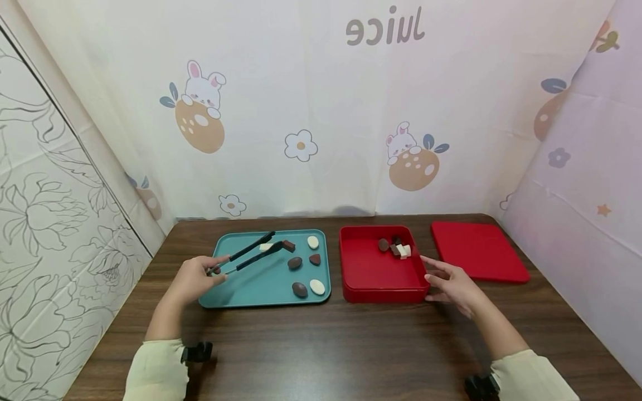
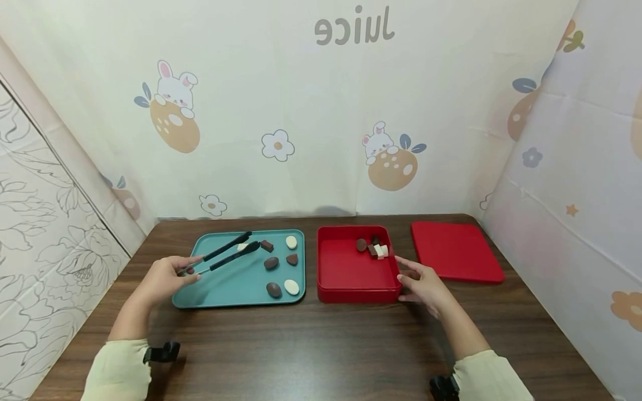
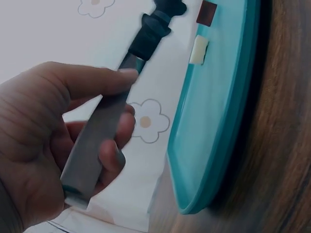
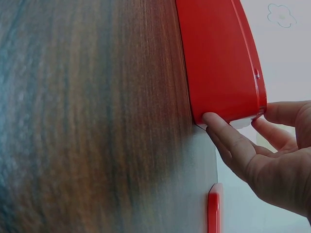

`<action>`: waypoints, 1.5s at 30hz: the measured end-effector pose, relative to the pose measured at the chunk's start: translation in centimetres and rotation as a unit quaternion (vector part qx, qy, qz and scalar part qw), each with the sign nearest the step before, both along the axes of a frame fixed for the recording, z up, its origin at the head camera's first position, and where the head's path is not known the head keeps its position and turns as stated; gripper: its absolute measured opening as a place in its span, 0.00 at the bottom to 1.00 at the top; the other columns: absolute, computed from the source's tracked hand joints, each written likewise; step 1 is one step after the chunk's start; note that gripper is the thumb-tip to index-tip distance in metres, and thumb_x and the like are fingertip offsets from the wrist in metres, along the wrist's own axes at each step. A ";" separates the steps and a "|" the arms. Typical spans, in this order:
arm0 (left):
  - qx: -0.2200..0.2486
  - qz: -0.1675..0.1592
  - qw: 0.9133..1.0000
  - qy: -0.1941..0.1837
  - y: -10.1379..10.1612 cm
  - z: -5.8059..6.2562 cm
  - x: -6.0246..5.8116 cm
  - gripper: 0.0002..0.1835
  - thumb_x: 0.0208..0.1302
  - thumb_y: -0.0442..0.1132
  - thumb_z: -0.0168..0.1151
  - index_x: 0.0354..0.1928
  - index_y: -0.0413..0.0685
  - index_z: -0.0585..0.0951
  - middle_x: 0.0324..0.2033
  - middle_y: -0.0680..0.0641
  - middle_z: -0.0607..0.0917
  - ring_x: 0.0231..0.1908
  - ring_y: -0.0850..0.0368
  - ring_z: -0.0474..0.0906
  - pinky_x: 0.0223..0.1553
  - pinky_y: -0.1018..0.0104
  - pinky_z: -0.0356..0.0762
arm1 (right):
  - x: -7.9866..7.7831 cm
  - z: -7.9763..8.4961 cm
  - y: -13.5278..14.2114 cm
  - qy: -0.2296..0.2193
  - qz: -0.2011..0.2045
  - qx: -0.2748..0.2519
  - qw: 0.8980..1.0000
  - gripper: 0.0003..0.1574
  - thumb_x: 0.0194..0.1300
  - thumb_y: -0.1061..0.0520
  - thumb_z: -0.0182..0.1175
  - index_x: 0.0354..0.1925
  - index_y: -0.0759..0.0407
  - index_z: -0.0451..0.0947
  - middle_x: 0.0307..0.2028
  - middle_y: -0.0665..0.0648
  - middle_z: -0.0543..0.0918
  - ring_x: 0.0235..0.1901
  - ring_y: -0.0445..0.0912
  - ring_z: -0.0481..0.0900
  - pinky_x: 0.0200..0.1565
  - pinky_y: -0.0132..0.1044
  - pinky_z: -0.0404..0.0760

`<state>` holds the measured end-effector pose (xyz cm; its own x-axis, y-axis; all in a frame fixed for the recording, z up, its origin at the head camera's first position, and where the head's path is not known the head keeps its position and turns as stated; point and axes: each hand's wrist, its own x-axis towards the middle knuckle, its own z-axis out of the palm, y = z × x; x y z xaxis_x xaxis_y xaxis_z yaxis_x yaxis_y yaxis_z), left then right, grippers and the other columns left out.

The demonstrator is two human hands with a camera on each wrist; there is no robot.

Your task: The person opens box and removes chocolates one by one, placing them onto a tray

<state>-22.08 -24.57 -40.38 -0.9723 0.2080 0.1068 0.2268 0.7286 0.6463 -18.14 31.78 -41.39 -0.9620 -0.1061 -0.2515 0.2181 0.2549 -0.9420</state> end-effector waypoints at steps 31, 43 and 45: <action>0.051 -0.101 0.991 0.072 6.4 0.0 -0.2 0.23 0.58 0.34 0.71 0.57 0.50 0.83 0.31 0.50 0.81 0.26 0.56 0.70 0.25 0.66 0.71 | 0.0 -0.1 0.1 0.007 0.001 0.000 1.000 0.41 0.73 0.60 0.53 0.76 0.60 0.48 0.66 0.79 0.57 0.61 0.69 0.67 0.46 0.51 0.81; 0.043 -0.123 0.988 0.081 9.0 0.1 0.2 0.24 0.57 0.36 0.72 0.58 0.52 0.83 0.32 0.50 0.81 0.26 0.58 0.71 0.26 0.67 0.73 | 0.1 -0.1 0.0 0.006 -0.003 0.001 1.000 0.41 0.73 0.61 0.54 0.76 0.60 0.48 0.66 0.79 0.57 0.61 0.70 0.66 0.46 0.52 0.81; 0.042 -0.127 0.987 0.083 9.3 0.2 0.3 0.23 0.58 0.36 0.72 0.58 0.52 0.83 0.32 0.50 0.81 0.25 0.59 0.71 0.26 0.67 0.73 | 0.1 -0.1 0.0 0.008 -0.001 0.002 1.000 0.41 0.73 0.61 0.54 0.76 0.61 0.48 0.66 0.79 0.57 0.60 0.70 0.67 0.46 0.52 0.81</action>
